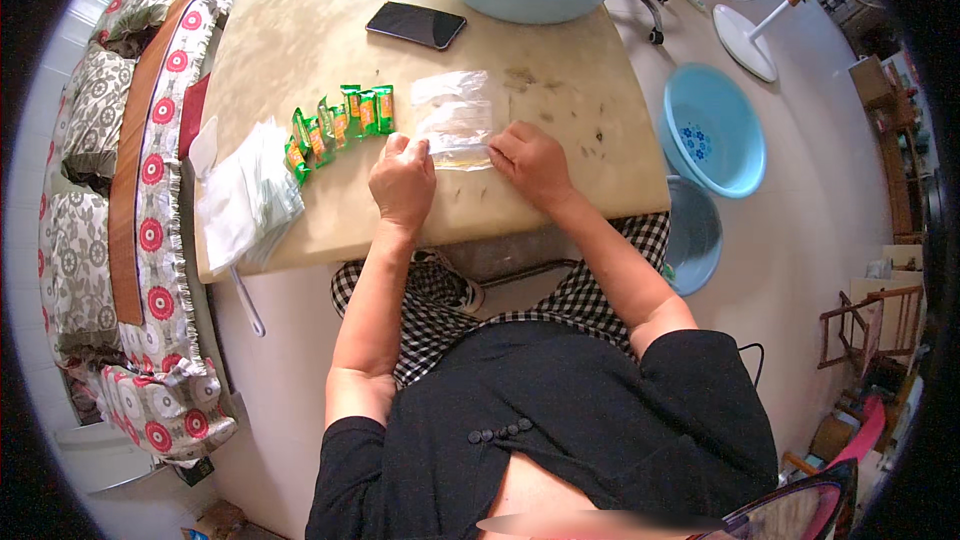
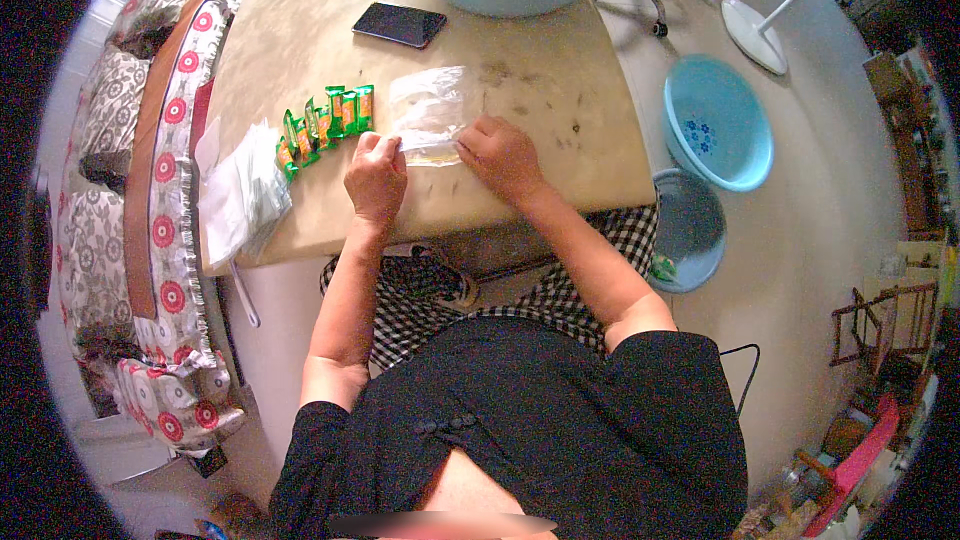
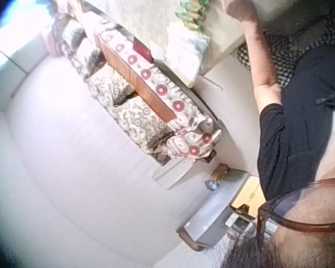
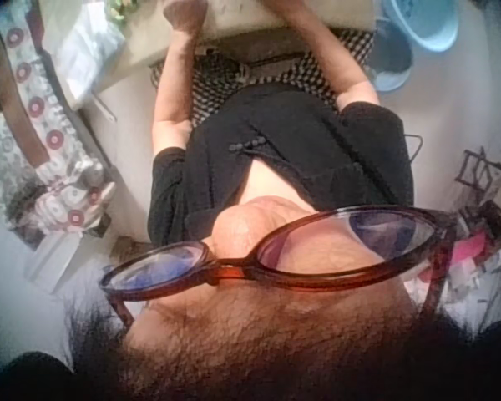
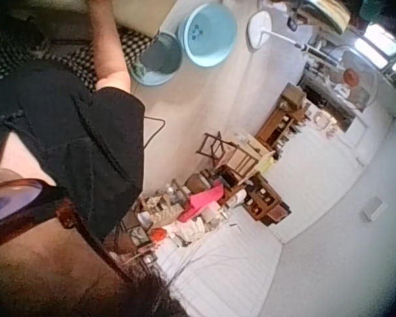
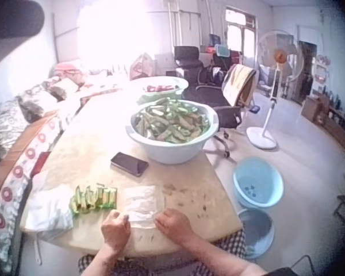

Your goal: Placing individual green wrapped candies into small sealable plastic bags.

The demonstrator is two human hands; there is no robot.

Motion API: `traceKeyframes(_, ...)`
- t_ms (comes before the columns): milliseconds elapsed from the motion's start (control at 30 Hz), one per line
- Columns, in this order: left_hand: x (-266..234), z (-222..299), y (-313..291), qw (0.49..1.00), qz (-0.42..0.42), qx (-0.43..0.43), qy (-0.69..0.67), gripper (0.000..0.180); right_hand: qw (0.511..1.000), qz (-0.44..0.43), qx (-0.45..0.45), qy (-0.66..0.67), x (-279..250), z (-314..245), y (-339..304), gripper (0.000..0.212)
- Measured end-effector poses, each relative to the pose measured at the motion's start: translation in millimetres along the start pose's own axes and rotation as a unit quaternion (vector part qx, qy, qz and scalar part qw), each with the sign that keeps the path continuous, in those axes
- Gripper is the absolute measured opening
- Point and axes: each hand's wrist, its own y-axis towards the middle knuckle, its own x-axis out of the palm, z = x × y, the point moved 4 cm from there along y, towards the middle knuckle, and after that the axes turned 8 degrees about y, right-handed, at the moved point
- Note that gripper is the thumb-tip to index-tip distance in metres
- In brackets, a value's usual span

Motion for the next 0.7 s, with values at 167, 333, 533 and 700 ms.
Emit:
traceKeyframes(167,0,-2,7,0.996,-0.063,0.061,-0.013,0.007,1.000,-0.018,0.008,0.006,3,2,0,0.009)
traceKeyframes(333,7,-9,9,0.990,-0.114,0.075,0.026,0.010,0.999,-0.041,0.003,-0.019,7,0,1,0.010)
traceKeyframes(533,-13,1,35,0.982,-0.157,0.090,-0.060,0.026,0.998,-0.057,0.017,-0.027,5,4,1,0.008)
traceKeyframes(700,-10,-8,91,0.986,-0.092,0.122,-0.073,0.044,0.998,-0.056,0.014,-0.015,5,3,1,0.008)
